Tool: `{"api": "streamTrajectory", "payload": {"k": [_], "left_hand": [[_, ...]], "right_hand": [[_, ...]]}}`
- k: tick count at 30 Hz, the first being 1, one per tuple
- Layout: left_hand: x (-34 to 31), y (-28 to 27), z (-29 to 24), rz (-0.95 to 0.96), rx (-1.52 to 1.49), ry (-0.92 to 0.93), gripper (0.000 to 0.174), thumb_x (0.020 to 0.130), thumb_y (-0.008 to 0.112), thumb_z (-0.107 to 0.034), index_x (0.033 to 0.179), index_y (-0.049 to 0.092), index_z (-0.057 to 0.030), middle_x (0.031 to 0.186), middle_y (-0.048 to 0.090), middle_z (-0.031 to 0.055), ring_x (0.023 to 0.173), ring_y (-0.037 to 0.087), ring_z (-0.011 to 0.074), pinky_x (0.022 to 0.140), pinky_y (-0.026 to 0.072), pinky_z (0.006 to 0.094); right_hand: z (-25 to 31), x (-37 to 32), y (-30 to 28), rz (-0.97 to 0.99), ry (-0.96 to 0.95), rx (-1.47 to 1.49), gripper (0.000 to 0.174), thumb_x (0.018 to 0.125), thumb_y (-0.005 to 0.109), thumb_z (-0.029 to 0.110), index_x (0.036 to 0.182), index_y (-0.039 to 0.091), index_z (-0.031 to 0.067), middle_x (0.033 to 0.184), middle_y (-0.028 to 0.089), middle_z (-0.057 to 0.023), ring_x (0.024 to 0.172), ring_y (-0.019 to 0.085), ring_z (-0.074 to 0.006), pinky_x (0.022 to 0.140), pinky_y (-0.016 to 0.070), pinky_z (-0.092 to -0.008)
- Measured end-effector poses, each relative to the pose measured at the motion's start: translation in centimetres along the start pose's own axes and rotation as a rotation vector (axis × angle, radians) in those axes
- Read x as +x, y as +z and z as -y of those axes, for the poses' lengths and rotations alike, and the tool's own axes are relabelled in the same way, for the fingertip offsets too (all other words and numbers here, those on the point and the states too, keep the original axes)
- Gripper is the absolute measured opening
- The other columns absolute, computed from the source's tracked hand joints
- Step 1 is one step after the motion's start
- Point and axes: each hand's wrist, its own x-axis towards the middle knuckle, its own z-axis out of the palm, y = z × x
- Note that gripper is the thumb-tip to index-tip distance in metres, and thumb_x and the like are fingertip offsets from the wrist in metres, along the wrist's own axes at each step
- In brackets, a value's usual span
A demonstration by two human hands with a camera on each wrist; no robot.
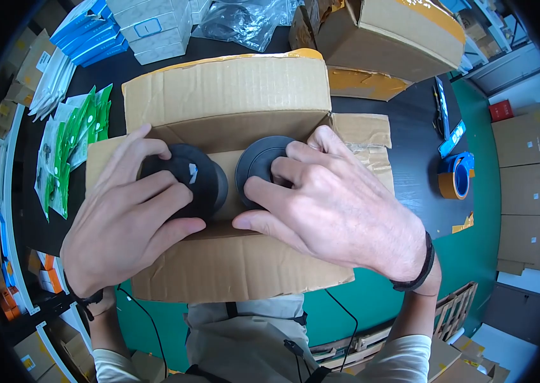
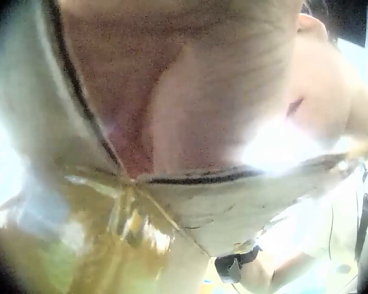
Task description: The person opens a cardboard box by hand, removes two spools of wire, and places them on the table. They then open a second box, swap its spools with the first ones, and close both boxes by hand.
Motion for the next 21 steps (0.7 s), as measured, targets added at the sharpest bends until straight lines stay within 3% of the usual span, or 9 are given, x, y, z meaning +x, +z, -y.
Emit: {"api": "streamTrajectory", "payload": {"k": [7, 10, 11, 13, 14, 15, 16, 19, 21], "left_hand": [[-0.9, -0.1, 0.6, 0.019, 0.025, -0.022, 0.031, 0.085, 0.083, -0.028, 0.103, 0.077, -0.0035, 0.114, 0.071, 0.0139, 0.136, 0.054, 0.0395, 0.125, 0.0338, 0.0609], [-2.6, -1.0, 1.1, -0.155, -0.008, 0.039, 0.023, 0.091, 0.078, -0.020, 0.108, 0.078, -0.0038, 0.129, 0.071, 0.0154, 0.143, 0.054, 0.0364, 0.125, 0.0343, 0.0569], [-3.6, -1.1, 1.5, -0.151, -0.015, 0.038, 0.023, 0.091, 0.078, -0.020, 0.108, 0.078, -0.0038, 0.129, 0.071, 0.0154, 0.143, 0.054, 0.0364, 0.125, 0.0343, 0.0569], [-6.3, -1.3, 2.5, -0.460, -0.085, -0.095, 0.028, 0.094, 0.074, -0.016, 0.119, 0.077, -0.0016, 0.137, 0.069, 0.0196, 0.137, 0.060, 0.0362, 0.122, 0.0391, 0.0519], [-7.8, -0.6, 3.3, -0.461, -0.090, -0.089, 0.028, 0.094, 0.074, -0.016, 0.119, 0.077, -0.0016, 0.137, 0.069, 0.0196, 0.137, 0.060, 0.0362, 0.122, 0.0391, 0.0519], [-9.4, 1.0, 4.1, -0.579, -0.208, -0.335, 0.039, 0.091, 0.073, -0.009, 0.130, 0.072, -0.0009, 0.141, 0.067, 0.0220, 0.138, 0.059, 0.0384, 0.122, 0.0386, 0.0534], [-10.3, 2.2, 4.3, -0.693, -0.326, -0.586, 0.053, 0.088, 0.071, -0.002, 0.141, 0.066, -0.0002, 0.146, 0.064, 0.0244, 0.140, 0.058, 0.0407, 0.121, 0.0381, 0.0549], [-12.4, 4.9, 3.9, -0.702, -0.635, -0.588, 0.065, 0.086, 0.072, 0.000, 0.149, 0.058, 0.0006, 0.148, 0.062, 0.0247, 0.143, 0.055, 0.0443, 0.121, 0.0355, 0.0586], [-12.0, 4.9, 3.2, -0.694, -0.791, -0.592, 0.071, 0.084, 0.072, 0.001, 0.153, 0.054, 0.0010, 0.150, 0.062, 0.0249, 0.144, 0.053, 0.0461, 0.122, 0.0342, 0.0605]], "right_hand": [[-0.1, -0.6, -1.3, 0.042, 0.000, 0.013, 0.034, 0.098, 0.074, 0.039, 0.106, 0.076, 0.0057, 0.096, 0.067, -0.0100, 0.089, 0.062, -0.0266, 0.083, 0.0420, -0.0382], [-1.1, -2.2, -2.5, -0.160, -0.011, 0.069, 0.029, 0.101, 0.071, 0.030, 0.110, 0.077, 0.0029, 0.113, 0.071, -0.0141, 0.096, 0.065, -0.0257, 0.088, 0.0461, -0.0369], [-1.2, -3.2, -3.3, -0.222, 0.082, 0.130, 0.029, 0.102, 0.068, 0.027, 0.115, 0.077, 0.0032, 0.120, 0.071, -0.0149, 0.102, 0.067, -0.0265, 0.090, 0.0489, -0.0380], [-1.7, -5.8, -3.7, -0.287, 0.186, 0.186, 0.029, 0.103, 0.066, 0.024, 0.121, 0.077, 0.0034, 0.127, 0.071, -0.0157, 0.108, 0.069, -0.0274, 0.092, 0.0518, -0.0390], [-2.5, -6.9, -2.9, -0.466, 0.287, 0.163, 0.031, 0.105, 0.064, 0.024, 0.124, 0.075, 0.0015, 0.133, 0.069, -0.0155, 0.111, 0.069, -0.0274, 0.097, 0.0522, -0.0384], [-3.2, -8.0, -2.2, -0.644, 0.385, 0.140, 0.034, 0.106, 0.061, 0.024, 0.126, 0.073, -0.0003, 0.140, 0.067, -0.0152, 0.114, 0.070, -0.0274, 0.101, 0.0525, -0.0377], [-3.6, -9.0, -1.6, -0.642, 0.386, 0.136, 0.034, 0.106, 0.061, 0.024, 0.126, 0.073, -0.0003, 0.140, 0.067, -0.0152, 0.114, 0.070, -0.0274, 0.101, 0.0525, -0.0377], [-4.5, -11.1, 0.1, -0.564, 0.563, 0.423, 0.051, 0.108, 0.061, 0.036, 0.140, 0.064, -0.0032, 0.152, 0.059, -0.0180, 0.123, 0.069, -0.0292, 0.106, 0.0526, -0.0417], [-3.6, -9.9, 1.1, -0.640, 0.458, 0.536, 0.060, 0.106, 0.063, 0.042, 0.145, 0.059, -0.0035, 0.154, 0.057, -0.0201, 0.125, 0.068, -0.0299, 0.107, 0.0522, -0.0437]]}}
